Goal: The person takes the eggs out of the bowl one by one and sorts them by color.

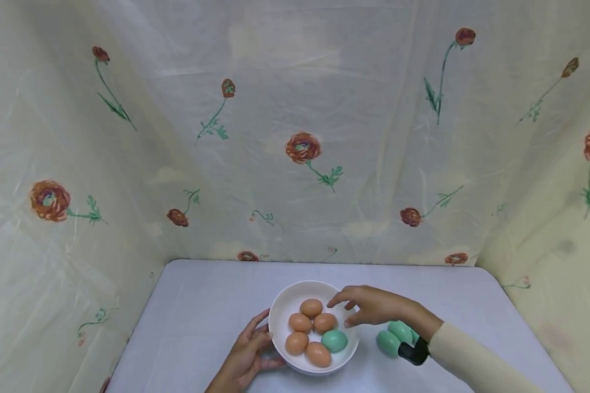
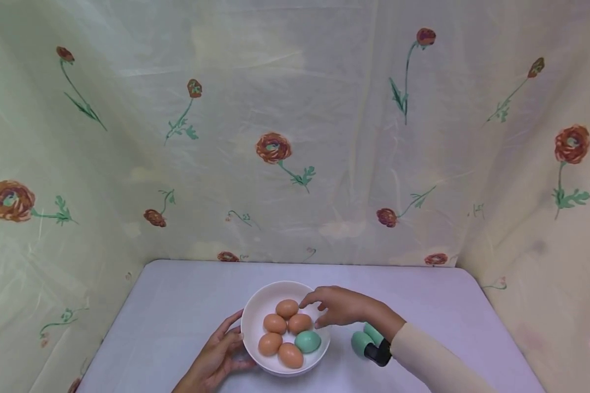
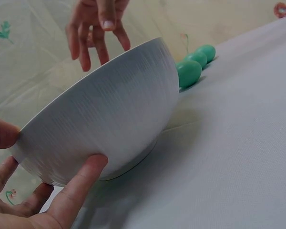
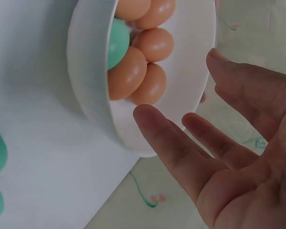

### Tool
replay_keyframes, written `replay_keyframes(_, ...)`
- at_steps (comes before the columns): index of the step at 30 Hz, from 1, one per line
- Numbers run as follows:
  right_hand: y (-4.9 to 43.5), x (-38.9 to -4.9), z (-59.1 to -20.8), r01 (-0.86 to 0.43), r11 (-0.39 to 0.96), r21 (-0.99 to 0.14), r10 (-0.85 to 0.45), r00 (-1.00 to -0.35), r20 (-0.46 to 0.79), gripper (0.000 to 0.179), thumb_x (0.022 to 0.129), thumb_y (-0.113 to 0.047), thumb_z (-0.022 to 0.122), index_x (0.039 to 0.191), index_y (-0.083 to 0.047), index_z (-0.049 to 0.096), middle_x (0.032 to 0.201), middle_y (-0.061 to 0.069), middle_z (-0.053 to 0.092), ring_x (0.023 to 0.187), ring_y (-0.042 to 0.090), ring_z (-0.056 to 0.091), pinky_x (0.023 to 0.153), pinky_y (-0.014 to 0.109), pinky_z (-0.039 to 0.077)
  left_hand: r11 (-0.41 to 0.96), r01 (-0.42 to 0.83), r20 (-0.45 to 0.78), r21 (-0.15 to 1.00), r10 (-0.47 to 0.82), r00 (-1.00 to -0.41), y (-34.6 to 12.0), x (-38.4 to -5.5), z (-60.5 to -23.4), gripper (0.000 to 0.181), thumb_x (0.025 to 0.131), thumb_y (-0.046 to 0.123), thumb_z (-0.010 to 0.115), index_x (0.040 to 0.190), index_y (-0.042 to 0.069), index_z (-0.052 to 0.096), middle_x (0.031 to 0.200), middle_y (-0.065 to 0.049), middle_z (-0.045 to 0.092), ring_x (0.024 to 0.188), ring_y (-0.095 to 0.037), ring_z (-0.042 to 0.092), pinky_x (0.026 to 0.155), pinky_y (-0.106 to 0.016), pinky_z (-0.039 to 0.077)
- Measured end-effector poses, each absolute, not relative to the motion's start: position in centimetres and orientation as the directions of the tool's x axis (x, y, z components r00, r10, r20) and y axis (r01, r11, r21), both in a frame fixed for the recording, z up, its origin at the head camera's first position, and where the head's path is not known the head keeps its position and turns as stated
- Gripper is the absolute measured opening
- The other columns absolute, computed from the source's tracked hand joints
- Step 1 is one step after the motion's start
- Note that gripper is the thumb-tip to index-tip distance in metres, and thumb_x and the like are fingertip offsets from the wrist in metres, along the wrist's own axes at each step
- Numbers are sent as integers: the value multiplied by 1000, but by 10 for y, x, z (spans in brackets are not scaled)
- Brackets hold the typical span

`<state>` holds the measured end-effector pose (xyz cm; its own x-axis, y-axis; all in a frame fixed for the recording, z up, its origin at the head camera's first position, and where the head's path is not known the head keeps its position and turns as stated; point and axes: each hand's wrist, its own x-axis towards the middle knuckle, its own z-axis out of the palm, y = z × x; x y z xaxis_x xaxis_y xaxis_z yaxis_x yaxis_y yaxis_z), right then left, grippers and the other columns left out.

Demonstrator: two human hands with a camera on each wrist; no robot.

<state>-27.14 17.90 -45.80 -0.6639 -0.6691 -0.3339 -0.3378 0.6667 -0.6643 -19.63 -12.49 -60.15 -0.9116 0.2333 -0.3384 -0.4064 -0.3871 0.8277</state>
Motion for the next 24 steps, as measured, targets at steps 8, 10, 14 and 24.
replay_keyframes(8,155,-273,-459,-472,594,-652,-780,-536,-322,42,84,0,75,124,-9,68,127,10,65,116,32,63,92,31,57,-391,-399,-327,829,239,-914,-126,-197,-602,69,94,15,60,157,22,32,158,-20,36,122,-27,58,85,-67,53)
replay_keyframes(10,150,-273,-462,-483,593,-644,-788,-513,-341,41,83,0,76,122,-11,70,124,8,67,117,29,63,94,33,57,-395,-397,-323,829,242,-915,-126,-197,-602,68,95,15,59,157,22,32,159,-19,35,122,-27,58,85,-67,53)
replay_keyframes(14,140,-271,-469,-478,608,-634,-785,-482,-390,41,82,0,77,121,-14,71,124,1,69,116,21,64,98,35,56,-398,-390,-313,830,246,-917,-126,-197,-603,68,95,15,59,157,22,32,159,-19,35,123,-27,57,85,-69,52)
replay_keyframes(24,126,-269,-486,-627,612,-482,-787,-425,-447,35,77,1,79,106,-18,75,105,-13,69,94,4,58,91,18,47,-403,-385,-305,830,249,-919,-126,-197,-604,69,94,15,60,157,22,32,158,-18,38,121,-26,58,85,-69,52)
